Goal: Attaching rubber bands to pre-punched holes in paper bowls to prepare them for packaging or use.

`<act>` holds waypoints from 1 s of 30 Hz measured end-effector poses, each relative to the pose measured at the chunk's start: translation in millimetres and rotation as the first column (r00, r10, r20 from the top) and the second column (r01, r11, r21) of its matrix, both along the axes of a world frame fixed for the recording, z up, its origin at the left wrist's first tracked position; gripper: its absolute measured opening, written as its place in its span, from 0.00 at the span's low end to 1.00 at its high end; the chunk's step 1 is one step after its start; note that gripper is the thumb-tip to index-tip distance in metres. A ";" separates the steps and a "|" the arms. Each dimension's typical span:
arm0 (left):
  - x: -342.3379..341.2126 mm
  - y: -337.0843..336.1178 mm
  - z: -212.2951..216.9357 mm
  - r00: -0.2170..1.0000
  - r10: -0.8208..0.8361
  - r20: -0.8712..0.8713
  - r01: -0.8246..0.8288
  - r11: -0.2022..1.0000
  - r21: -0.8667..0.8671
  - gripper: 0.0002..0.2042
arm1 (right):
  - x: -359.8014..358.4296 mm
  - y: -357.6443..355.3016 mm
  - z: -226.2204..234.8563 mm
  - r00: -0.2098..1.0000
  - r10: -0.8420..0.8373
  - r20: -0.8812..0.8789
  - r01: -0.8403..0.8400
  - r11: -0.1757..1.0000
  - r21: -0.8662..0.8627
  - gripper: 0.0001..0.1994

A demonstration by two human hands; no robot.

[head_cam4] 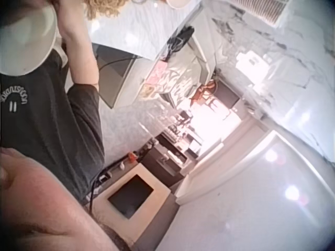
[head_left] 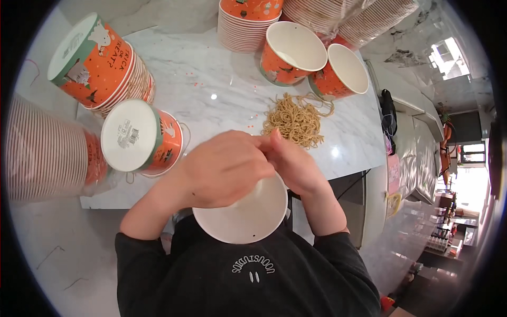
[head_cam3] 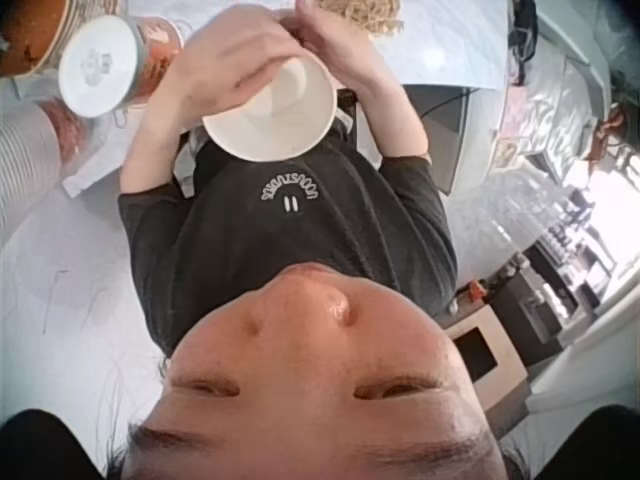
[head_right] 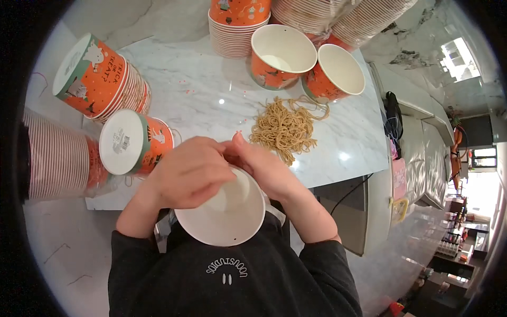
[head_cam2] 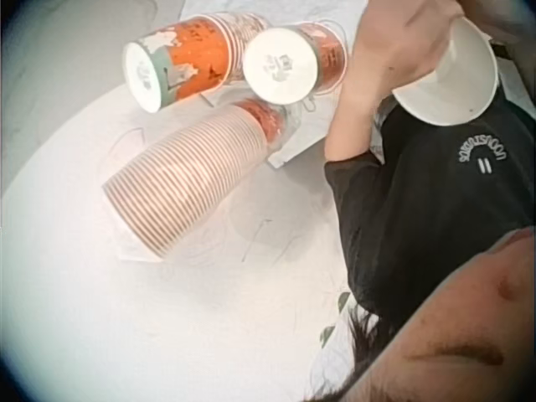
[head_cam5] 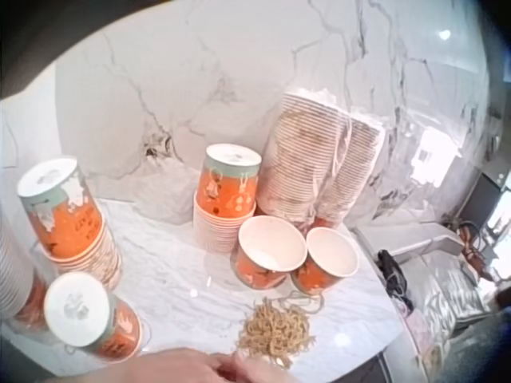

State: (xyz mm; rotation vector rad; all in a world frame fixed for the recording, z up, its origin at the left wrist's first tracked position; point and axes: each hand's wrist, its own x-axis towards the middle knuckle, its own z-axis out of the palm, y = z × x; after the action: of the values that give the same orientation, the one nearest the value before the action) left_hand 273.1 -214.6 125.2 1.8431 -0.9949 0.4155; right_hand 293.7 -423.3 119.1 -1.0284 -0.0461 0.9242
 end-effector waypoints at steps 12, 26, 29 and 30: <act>12.0 19.2 -4.4 0.971 0.110 -0.214 -0.032 0.940 0.339 0.06 | 31.9 -41.1 3.3 0.861 -0.502 -0.084 0.480 0.745 0.463 0.13; 1.8 5.0 13.6 0.926 0.106 -0.362 -0.104 0.994 0.027 0.25 | -14.5 -19.9 41.4 0.755 0.156 0.637 0.241 0.838 -0.490 0.04; 2.6 10.7 1.0 0.939 0.024 -0.344 0.006 0.996 0.085 0.20 | -16.2 -18.8 46.3 0.700 0.155 0.697 0.275 0.843 -0.463 0.04; 3.5 13.1 0.0 0.939 0.022 -0.342 0.016 0.994 0.108 0.18 | -16.2 -19.1 46.1 0.652 0.099 0.751 0.350 0.840 -0.414 0.04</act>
State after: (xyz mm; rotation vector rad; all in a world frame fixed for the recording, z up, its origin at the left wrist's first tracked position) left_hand 276.6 -201.5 125.2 1.9320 -0.7866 0.0346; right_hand 277.6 -442.4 165.1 -1.8810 -0.4337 0.2942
